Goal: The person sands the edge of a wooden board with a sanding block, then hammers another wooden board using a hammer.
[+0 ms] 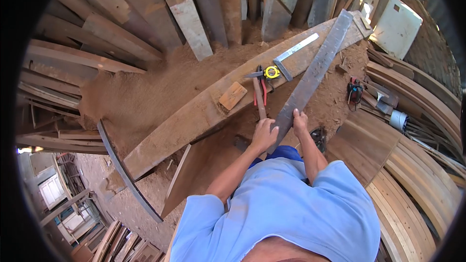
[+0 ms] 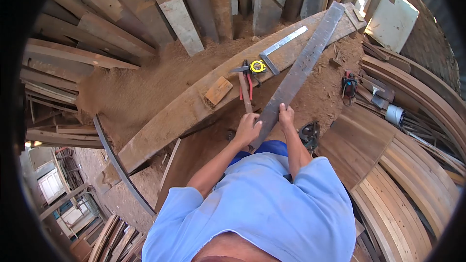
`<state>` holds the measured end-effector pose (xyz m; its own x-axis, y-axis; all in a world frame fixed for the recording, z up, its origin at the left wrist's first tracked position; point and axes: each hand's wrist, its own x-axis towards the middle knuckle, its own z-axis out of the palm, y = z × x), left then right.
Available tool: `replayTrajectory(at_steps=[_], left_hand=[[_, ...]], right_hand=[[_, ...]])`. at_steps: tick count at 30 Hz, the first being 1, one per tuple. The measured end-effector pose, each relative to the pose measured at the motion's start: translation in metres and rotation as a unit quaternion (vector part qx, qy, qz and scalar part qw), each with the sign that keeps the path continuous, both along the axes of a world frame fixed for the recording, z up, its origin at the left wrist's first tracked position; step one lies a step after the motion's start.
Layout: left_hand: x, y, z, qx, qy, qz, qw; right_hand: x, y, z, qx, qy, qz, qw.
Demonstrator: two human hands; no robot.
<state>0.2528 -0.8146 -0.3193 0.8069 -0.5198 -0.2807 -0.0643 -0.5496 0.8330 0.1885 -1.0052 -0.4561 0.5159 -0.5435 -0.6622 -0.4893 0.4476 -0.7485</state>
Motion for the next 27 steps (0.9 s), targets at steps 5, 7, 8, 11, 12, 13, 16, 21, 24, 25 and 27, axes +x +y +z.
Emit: replayTrajectory(at_steps=[5, 7, 8, 11, 12, 13, 16, 21, 24, 25, 27], left_hand=[[-0.009, 0.065, 0.02, 0.048, -0.032, 0.017, 0.998], [-0.016, 0.079, 0.002, 0.09, -0.033, 0.061, 0.993], [-0.015, 0.08, -0.003, 0.116, 0.015, 0.09, 0.989], [-0.013, 0.068, -0.026, 0.101, 0.093, 0.125, 0.983], [-0.01, 0.061, -0.041, 0.094, 0.132, 0.116, 0.98], [-0.007, 0.053, -0.039, 0.103, 0.188, 0.128, 0.968], [0.006, 0.032, -0.035, 0.076, 0.219, 0.147, 0.962], [0.032, 0.019, -0.03, 0.091, 0.224, 0.129, 0.962], [0.032, 0.025, -0.049, 0.075, 0.204, 0.123, 0.968], [0.029, 0.029, -0.056, 0.088, 0.18, 0.124, 0.972], [0.021, 0.038, -0.076, 0.078, 0.181, 0.132, 0.971]], right_hand=[[0.003, -0.004, -0.001, -0.272, 0.256, -0.012, 0.928], [0.007, 0.0, 0.046, -0.328, 0.258, 0.04, 0.908], [0.002, -0.003, 0.033, -0.328, 0.263, 0.051, 0.906], [0.001, -0.012, 0.032, -0.374, 0.272, 0.087, 0.883], [0.002, -0.013, 0.035, -0.392, 0.273, 0.086, 0.874], [0.006, -0.008, 0.044, -0.389, 0.262, 0.1, 0.878], [0.007, -0.003, 0.061, -0.373, 0.127, 0.095, 0.914], [0.005, -0.009, 0.058, -0.418, 0.291, 0.153, 0.847], [-0.005, -0.008, 0.078, -0.41, 0.199, 0.12, 0.882], [-0.01, -0.01, 0.078, -0.402, 0.205, 0.125, 0.884], [-0.022, -0.017, 0.062, -0.41, 0.174, 0.112, 0.888]])
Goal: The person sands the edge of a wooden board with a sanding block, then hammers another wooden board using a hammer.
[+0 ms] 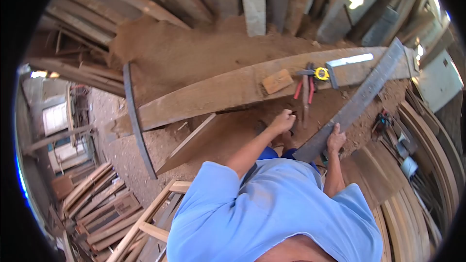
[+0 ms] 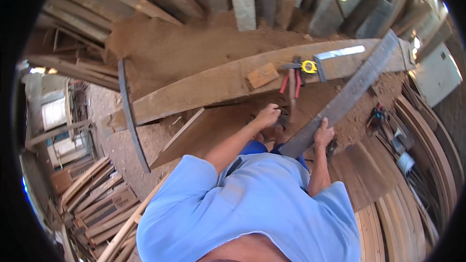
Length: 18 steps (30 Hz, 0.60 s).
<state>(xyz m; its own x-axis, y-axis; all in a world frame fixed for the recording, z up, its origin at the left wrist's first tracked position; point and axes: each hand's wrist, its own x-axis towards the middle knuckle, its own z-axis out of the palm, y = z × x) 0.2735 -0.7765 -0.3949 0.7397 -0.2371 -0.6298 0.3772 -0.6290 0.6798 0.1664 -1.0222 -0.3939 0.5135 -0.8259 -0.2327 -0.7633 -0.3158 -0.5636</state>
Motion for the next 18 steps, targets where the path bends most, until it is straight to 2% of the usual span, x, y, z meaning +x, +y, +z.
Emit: replayTrajectory(at_steps=[1, 2, 3, 6, 10, 11, 12, 15, 18], left_hand=[[-0.005, 0.008, -0.021, -0.006, 0.037, -0.002, 0.999], [0.0, 0.012, 0.011, 0.029, 0.03, -0.038, 0.998], [-0.003, 0.018, 0.012, 0.028, 0.034, -0.047, 0.998], [-0.013, 0.04, 0.014, 0.059, 0.055, -0.047, 0.996], [-0.027, 0.065, 0.034, 0.09, 0.097, 0.005, 0.991], [-0.029, 0.069, 0.041, 0.096, 0.124, 0.038, 0.987], [-0.037, 0.081, 0.023, 0.112, 0.122, 0.038, 0.985], [-0.056, 0.102, 0.002, 0.117, 0.121, 0.051, 0.984], [-0.066, 0.113, 0.001, 0.117, 0.107, 0.053, 0.986]], right_hand=[[0.003, -0.004, 0.007, -0.008, 0.006, -0.011, 1.0], [0.007, -0.007, 0.016, 0.013, -0.026, -0.006, 1.0], [0.014, -0.011, 0.019, 0.038, -0.059, 0.0, 0.998], [0.03, -0.063, -0.006, 0.042, -0.038, 0.002, 0.998], [0.049, -0.145, -0.038, 0.034, 0.018, -0.027, 0.999], [0.053, -0.159, -0.038, 0.086, 0.015, -0.03, 0.996], [0.056, -0.166, -0.036, 0.137, 0.01, -0.032, 0.99], [0.057, -0.164, -0.032, 0.069, 0.005, -0.039, 0.997], [0.039, -0.176, -0.053, 0.086, 0.03, 0.0, 0.996]])
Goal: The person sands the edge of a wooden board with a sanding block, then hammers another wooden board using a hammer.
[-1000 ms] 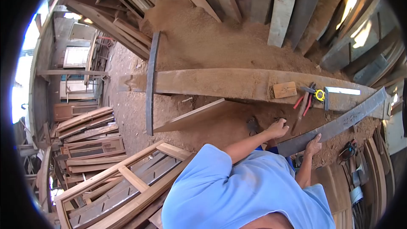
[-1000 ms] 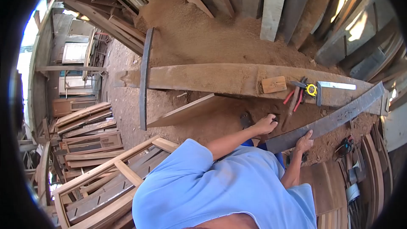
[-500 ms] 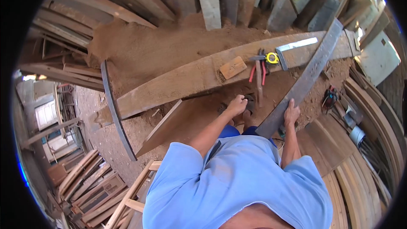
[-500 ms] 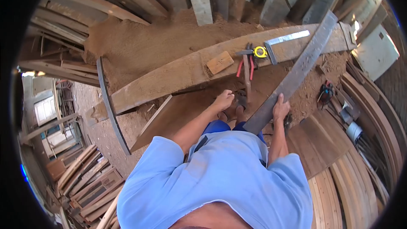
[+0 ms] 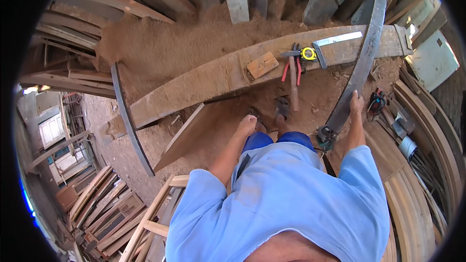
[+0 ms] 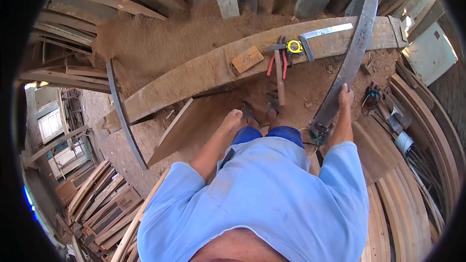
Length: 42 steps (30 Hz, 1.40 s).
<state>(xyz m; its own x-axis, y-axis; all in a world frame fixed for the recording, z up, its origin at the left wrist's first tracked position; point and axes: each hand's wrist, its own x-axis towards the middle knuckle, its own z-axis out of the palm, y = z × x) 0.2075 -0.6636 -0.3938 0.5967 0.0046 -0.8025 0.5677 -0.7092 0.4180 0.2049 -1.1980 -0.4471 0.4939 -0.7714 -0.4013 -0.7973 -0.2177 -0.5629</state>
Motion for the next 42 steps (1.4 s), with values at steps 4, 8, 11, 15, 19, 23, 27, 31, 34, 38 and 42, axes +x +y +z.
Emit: replayTrajectory(at_steps=[4, 8, 11, 15, 19, 23, 27, 31, 34, 38, 42], left_hand=[[-0.013, 0.012, -0.007, -0.005, -0.007, 0.025, 1.0], [-0.029, 0.03, -0.019, -0.022, 0.018, 0.079, 0.996], [-0.043, 0.048, -0.041, -0.025, 0.01, 0.116, 0.993], [-0.052, 0.071, -0.046, -0.028, 0.038, 0.127, 0.991], [-0.071, 0.095, -0.033, -0.043, -0.015, 0.182, 0.982], [-0.105, 0.138, -0.021, -0.126, -0.019, 0.277, 0.952], [-0.156, 0.204, -0.063, -0.142, 0.006, 0.307, 0.941], [-0.187, 0.268, -0.065, -0.137, 0.034, 0.288, 0.947], [-0.201, 0.318, -0.076, -0.125, 0.071, 0.231, 0.962], [-0.2, 0.379, -0.089, -0.074, -0.057, 0.23, 0.969], [-0.175, 0.412, -0.065, -0.118, -0.021, 0.298, 0.947]], right_hand=[[-0.014, 0.019, 0.015, -0.009, 0.041, 0.0, 0.999], [0.002, 0.058, 0.067, -0.12, 0.155, -0.03, 0.98], [0.02, 0.081, 0.084, -0.198, 0.143, 0.008, 0.97], [0.055, 0.145, 0.118, -0.256, 0.005, 0.244, 0.935], [0.083, 0.204, 0.097, -0.129, -0.125, 0.314, 0.932], [0.065, 0.267, 0.085, -0.054, -0.146, 0.286, 0.946], [0.005, 0.302, 0.044, 0.021, -0.083, 0.335, 0.938], [-0.09, 0.318, -0.003, 0.019, 0.075, 0.39, 0.918], [-0.149, 0.354, 0.025, 0.048, 0.144, 0.363, 0.919], [-0.197, 0.363, 0.003, 0.056, 0.16, 0.512, 0.842], [-0.171, 0.39, 0.028, 0.034, 0.214, 0.506, 0.835]])
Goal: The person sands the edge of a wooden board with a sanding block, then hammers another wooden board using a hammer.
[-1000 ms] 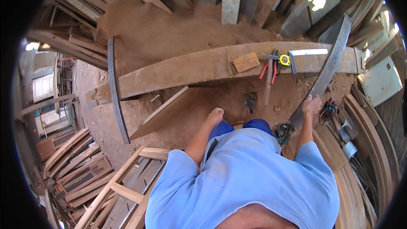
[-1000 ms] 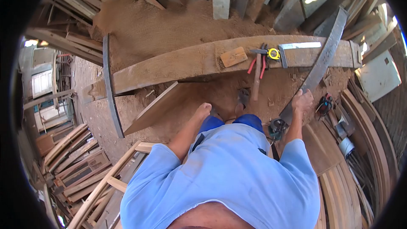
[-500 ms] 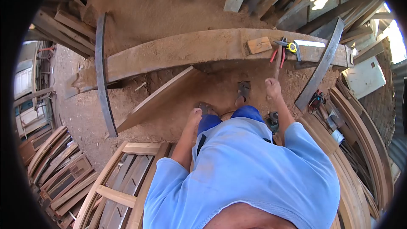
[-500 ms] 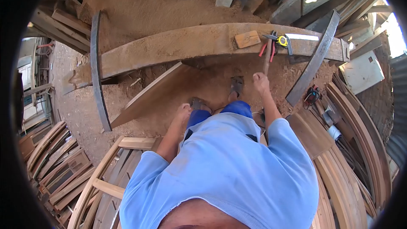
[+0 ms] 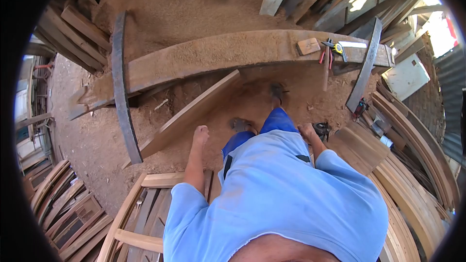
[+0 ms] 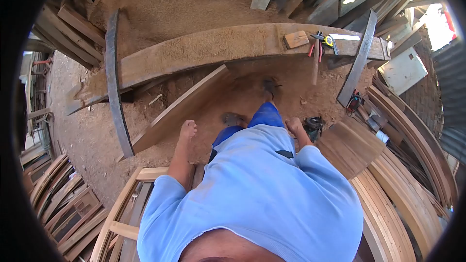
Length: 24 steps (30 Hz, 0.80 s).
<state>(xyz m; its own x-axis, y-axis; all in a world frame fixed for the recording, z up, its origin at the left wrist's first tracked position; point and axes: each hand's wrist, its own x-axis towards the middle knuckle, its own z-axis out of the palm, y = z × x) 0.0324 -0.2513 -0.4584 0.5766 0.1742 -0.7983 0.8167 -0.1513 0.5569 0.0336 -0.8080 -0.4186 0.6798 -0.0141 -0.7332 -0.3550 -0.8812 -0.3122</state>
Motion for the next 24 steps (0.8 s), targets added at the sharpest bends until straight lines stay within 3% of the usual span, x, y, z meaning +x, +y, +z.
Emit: replayTrajectory(at_steps=[2, 4, 5, 7, 10, 14, 16, 19, 21, 22, 23, 24], left_hand=[[0.003, -0.007, 0.033, 0.0, -0.017, 0.061, 0.998], [-0.006, -0.005, 0.043, 0.006, -0.034, 0.127, 0.991], [-0.017, -0.003, 0.044, -0.011, -0.028, 0.131, 0.991], [-0.042, 0.0, 0.04, -0.042, -0.019, 0.147, 0.988], [-0.086, -0.008, 0.048, -0.069, 0.004, 0.218, 0.974], [-0.137, 0.0, 0.015, -0.117, 0.058, 0.097, 0.987], [-0.134, -0.008, 0.026, -0.072, 0.095, 0.038, 0.992], [-0.104, -0.007, 0.029, -0.066, 0.036, 0.041, 0.996], [-0.073, 0.0, 0.046, 0.036, -0.094, -0.032, 0.994], [-0.056, 0.004, 0.053, 0.03, -0.076, 0.023, 0.996], [-0.041, 0.009, 0.056, 0.017, -0.061, 0.067, 0.996], [-0.031, 0.018, 0.038, 0.086, -0.088, 0.089, 0.988]], right_hand=[[0.021, 0.001, -0.017, -0.001, 0.044, -0.063, 0.997], [0.048, 0.008, -0.027, 0.023, -0.091, -0.098, 0.991], [0.061, 0.013, -0.031, 0.024, -0.094, -0.091, 0.991], [0.088, 0.032, -0.037, 0.073, -0.075, -0.197, 0.975], [0.11, 0.071, -0.021, 0.103, -0.105, -0.175, 0.973], [0.101, 0.108, 0.001, 0.199, -0.111, -0.225, 0.947], [0.083, 0.108, -0.007, 0.218, -0.048, -0.2, 0.954], [0.07, 0.096, -0.003, 0.193, -0.145, 0.027, 0.97], [0.076, 0.065, -0.075, 0.233, -0.32, 0.198, 0.897], [0.078, 0.049, -0.111, 0.236, -0.411, 0.268, 0.839], [0.099, 0.056, -0.074, 0.265, -0.165, 0.142, 0.94], [0.114, 0.054, -0.089, 0.247, -0.138, 0.099, 0.954]])
